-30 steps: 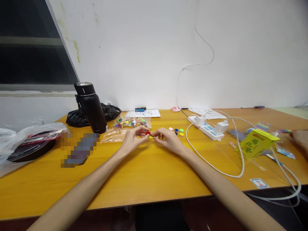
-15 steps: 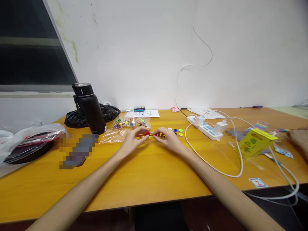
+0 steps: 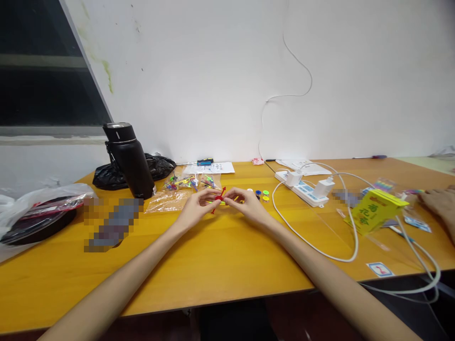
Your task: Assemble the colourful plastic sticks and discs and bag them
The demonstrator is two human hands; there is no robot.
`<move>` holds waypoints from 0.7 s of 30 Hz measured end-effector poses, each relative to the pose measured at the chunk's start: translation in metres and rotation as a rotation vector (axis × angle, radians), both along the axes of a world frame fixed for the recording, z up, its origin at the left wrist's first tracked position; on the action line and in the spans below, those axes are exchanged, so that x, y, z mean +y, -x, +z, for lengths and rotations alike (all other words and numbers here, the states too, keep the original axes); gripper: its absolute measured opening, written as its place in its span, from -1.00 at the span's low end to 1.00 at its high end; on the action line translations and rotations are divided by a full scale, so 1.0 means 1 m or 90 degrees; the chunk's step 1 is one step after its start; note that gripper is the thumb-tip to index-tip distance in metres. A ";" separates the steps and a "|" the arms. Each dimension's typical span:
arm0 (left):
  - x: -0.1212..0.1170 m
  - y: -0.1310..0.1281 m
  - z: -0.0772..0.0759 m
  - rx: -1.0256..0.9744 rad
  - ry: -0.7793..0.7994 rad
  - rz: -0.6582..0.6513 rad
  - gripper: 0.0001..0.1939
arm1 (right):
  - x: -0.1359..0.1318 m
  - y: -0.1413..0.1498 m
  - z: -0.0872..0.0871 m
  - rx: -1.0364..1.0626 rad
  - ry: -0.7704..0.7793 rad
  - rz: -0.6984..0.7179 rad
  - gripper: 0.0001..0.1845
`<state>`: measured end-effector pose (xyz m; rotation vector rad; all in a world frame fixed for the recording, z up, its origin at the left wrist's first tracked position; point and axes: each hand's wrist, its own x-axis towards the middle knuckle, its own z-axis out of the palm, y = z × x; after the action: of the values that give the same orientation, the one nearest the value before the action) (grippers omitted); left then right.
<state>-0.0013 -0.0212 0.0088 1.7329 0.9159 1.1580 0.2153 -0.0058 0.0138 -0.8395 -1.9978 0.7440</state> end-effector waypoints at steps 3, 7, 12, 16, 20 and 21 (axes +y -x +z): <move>0.005 0.001 -0.001 -0.062 0.037 0.033 -0.57 | -0.001 0.001 -0.001 -0.033 0.048 0.029 -0.68; 0.005 0.001 0.002 -0.084 0.042 0.058 -0.65 | -0.006 0.007 -0.004 -0.079 0.100 0.085 -0.68; 0.001 -0.002 0.001 -0.091 0.039 0.047 -0.64 | -0.011 0.016 -0.009 -0.044 0.158 0.152 -0.65; 0.000 -0.003 -0.003 -0.097 0.057 0.020 -0.61 | -0.014 0.018 -0.011 -0.011 0.182 0.162 -0.59; -0.001 -0.004 -0.006 -0.111 0.094 -0.005 -0.61 | -0.015 0.020 -0.013 0.001 0.204 0.165 -0.57; -0.001 -0.004 -0.006 -0.116 0.097 -0.008 -0.61 | -0.014 0.020 -0.013 0.003 0.203 0.165 -0.56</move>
<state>0.0027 -0.0219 0.0028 1.4839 0.8578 1.1856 0.1950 -0.0202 0.0010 -0.7625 -2.0367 1.2368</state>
